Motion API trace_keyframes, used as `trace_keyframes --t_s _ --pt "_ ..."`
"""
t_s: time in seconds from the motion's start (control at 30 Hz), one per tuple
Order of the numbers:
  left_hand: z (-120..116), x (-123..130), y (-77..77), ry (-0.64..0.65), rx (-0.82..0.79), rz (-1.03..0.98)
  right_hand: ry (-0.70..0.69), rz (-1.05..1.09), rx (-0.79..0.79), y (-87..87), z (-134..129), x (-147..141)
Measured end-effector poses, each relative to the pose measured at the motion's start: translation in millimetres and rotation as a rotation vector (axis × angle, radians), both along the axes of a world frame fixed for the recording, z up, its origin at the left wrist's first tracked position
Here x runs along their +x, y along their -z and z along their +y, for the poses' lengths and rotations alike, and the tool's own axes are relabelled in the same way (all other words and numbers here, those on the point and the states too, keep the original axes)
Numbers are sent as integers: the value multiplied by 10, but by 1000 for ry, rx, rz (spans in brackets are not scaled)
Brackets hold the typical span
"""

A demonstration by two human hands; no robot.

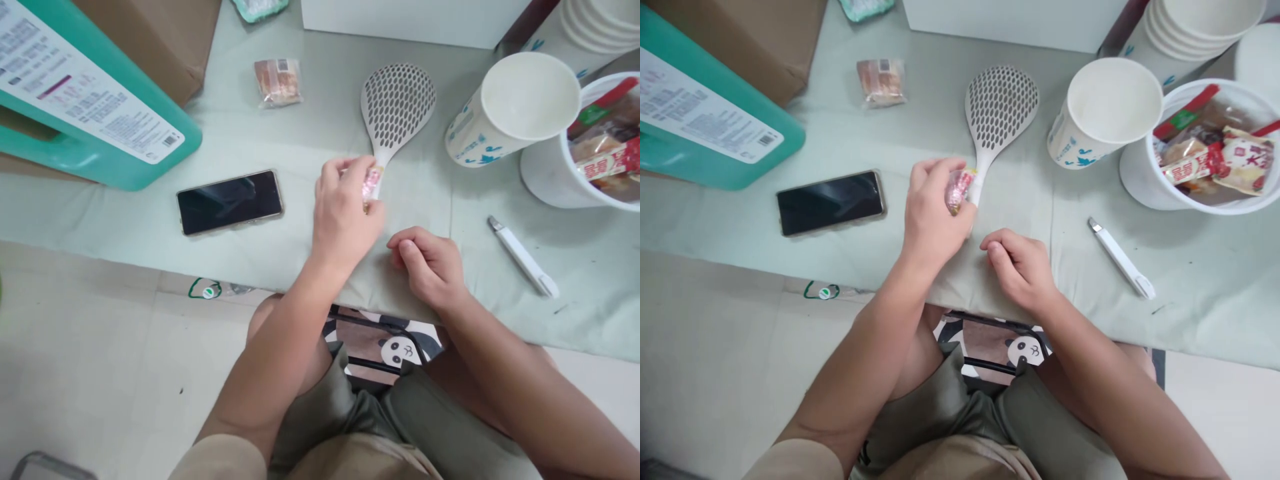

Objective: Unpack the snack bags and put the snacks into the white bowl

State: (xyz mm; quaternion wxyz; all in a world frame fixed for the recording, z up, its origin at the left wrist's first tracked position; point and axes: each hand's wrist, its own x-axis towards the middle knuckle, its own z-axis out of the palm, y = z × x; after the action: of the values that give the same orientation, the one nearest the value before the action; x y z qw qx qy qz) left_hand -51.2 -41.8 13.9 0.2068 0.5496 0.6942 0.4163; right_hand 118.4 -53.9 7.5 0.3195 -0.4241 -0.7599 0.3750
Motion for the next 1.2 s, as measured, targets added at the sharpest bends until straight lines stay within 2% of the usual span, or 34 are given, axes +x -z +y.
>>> trace_keyframes --t_s 0.1,0.17,0.27,0.33,0.47,0.67,0.77,0.87,0.93,1.07,1.2 --pt "-41 200 -46 118 95 -214 27 -9 28 -60 -42 107" --pt "-44 342 -73 197 84 -456 76 -25 49 -95 -68 227" --pt "-9 547 -109 276 -67 -961 182 -41 57 -125 -96 432" --pt "23 672 -135 271 -175 -1246 248 -54 43 -132 -110 562" --pt "74 885 -160 244 -274 -1516 368 -135 82 -119 -112 804" --pt "174 1041 -110 226 -395 -1643 576 -451 344 49 69 1205" --pt "242 1009 -125 235 -468 -1674 552 -617 305 146 176 1326" --pt "305 951 -147 293 -533 -1655 432 -652 220 165 226 1353" --pt "342 932 -143 324 -545 -1591 387 -612 192 127 229 1338" --pt "404 958 -85 356 -530 -1419 437 -372 126 -5 188 1255" --pt "420 1001 -20 358 -482 -1296 484 68 -218 -120 126 1115"
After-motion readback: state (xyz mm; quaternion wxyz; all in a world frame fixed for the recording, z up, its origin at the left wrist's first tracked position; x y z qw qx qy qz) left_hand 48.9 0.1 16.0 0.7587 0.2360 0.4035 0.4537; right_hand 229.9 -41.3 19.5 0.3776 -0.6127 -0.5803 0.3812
